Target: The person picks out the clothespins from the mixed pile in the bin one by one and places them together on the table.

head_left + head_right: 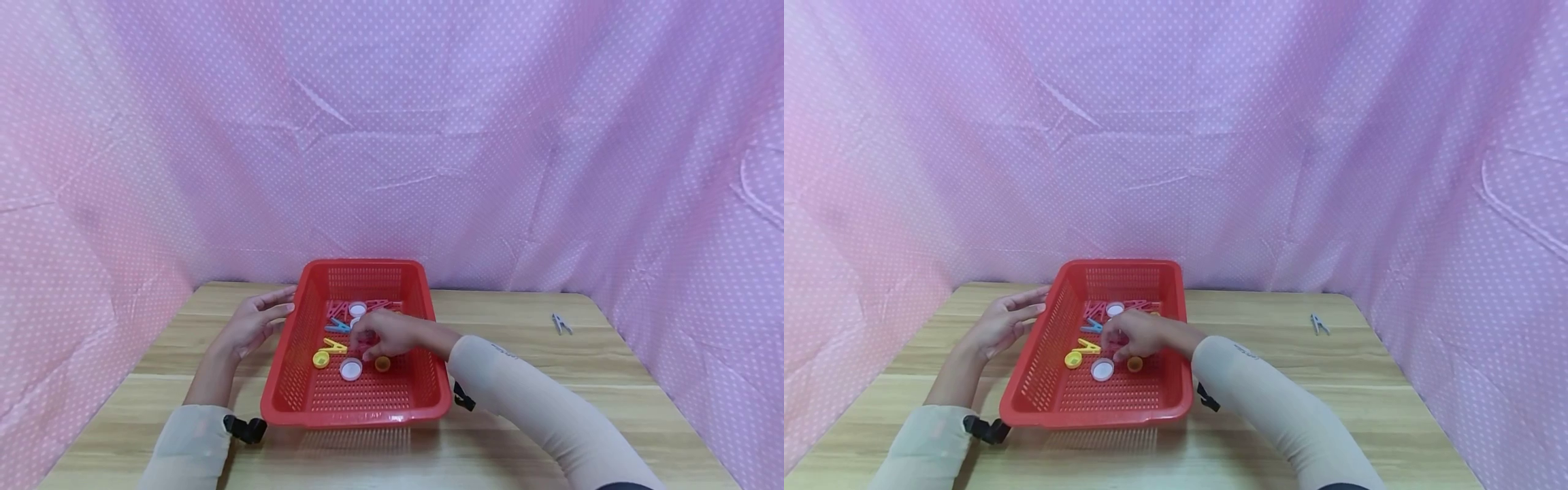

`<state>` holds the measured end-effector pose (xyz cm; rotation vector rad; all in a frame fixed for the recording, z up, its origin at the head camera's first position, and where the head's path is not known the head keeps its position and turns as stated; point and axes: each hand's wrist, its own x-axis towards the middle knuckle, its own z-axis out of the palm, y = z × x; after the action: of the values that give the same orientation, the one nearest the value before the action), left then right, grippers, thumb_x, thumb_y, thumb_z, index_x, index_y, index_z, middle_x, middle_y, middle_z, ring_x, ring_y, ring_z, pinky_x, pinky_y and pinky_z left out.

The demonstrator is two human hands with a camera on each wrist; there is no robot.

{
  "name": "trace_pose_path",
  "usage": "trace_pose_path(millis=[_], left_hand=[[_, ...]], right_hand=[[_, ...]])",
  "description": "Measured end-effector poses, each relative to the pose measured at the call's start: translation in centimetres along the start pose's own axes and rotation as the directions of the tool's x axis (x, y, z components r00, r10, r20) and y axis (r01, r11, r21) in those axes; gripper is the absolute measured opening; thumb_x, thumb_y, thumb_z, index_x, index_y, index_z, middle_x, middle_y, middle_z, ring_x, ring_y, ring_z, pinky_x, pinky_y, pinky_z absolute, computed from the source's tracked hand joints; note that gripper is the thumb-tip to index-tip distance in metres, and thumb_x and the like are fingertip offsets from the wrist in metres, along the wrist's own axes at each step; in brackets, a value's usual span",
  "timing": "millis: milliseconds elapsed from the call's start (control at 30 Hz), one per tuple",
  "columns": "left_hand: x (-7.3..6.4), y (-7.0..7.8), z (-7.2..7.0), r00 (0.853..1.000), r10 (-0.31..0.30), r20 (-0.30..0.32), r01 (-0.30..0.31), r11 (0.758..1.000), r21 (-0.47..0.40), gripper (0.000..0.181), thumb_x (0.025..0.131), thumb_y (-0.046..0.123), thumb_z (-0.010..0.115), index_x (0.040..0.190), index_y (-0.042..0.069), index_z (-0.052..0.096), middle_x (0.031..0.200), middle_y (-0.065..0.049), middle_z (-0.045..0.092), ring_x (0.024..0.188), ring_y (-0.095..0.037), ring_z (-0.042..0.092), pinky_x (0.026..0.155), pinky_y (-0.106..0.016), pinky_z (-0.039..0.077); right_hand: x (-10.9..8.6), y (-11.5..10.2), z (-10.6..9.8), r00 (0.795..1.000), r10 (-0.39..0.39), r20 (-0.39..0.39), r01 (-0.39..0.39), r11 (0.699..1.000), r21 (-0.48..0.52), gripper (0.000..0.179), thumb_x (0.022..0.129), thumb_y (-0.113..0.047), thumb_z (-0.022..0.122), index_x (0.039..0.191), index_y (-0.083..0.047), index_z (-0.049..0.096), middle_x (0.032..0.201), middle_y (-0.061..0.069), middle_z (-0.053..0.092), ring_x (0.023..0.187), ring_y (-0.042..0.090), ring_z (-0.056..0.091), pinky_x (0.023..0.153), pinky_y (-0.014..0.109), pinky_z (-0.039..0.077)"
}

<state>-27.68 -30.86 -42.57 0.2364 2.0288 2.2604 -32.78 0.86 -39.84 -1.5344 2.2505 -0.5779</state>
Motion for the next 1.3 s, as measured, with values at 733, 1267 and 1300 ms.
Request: trace_pose_path(millis=[733,1267,1300], left_hand=[[-0.1,-0.1,-0.1,1.0,0.005,0.001,-0.005,1.0,0.012,0.054,0.103,0.004,0.06,0.152,-0.007,0.041,0.124,-0.003,0.067,0.105,-0.012,0.07,0.088,-0.034,0.061],[-0.1,-0.3,0.0,1.0,0.023,0.019,-0.023,1.0,-0.011,0.056,0.103,0.003,0.06,0.153,-0.008,0.037,0.125,-0.001,0.068,0.106,-0.011,0.07,0.089,-0.034,0.061],[-0.2,-0.2,-0.1,1.0,0.021,0.02,-0.021,1.0,-0.014,0.056,0.103,0.003,0.06,0.153,-0.008,0.037,0.125,-0.001,0.068,0.106,-0.011,0.07,0.089,-0.034,0.061]], right_hand=[[-1.1,-1.3,-0.5,0.998,-0.033,-0.046,0.027,0.992,-0.124,0.026,0.093,-0.023,0.078,0.117,-0.016,0.078,0.112,-0.007,0.071,0.104,0.005,0.062,0.093,0.018,0.052],[-2.7,-1.8,-1.5,0.993,-0.082,-0.086,0.065,0.98,-0.189,0.036,0.095,-0.025,0.076,0.127,-0.011,0.073,0.109,-0.004,0.069,0.096,0.014,0.059,0.083,0.02,0.047],[-2.7,-1.9,-1.5,0.993,-0.083,-0.089,0.065,0.98,-0.188,0.035,0.095,-0.026,0.076,0.127,-0.011,0.073,0.11,-0.004,0.069,0.097,0.013,0.059,0.084,0.02,0.047]])
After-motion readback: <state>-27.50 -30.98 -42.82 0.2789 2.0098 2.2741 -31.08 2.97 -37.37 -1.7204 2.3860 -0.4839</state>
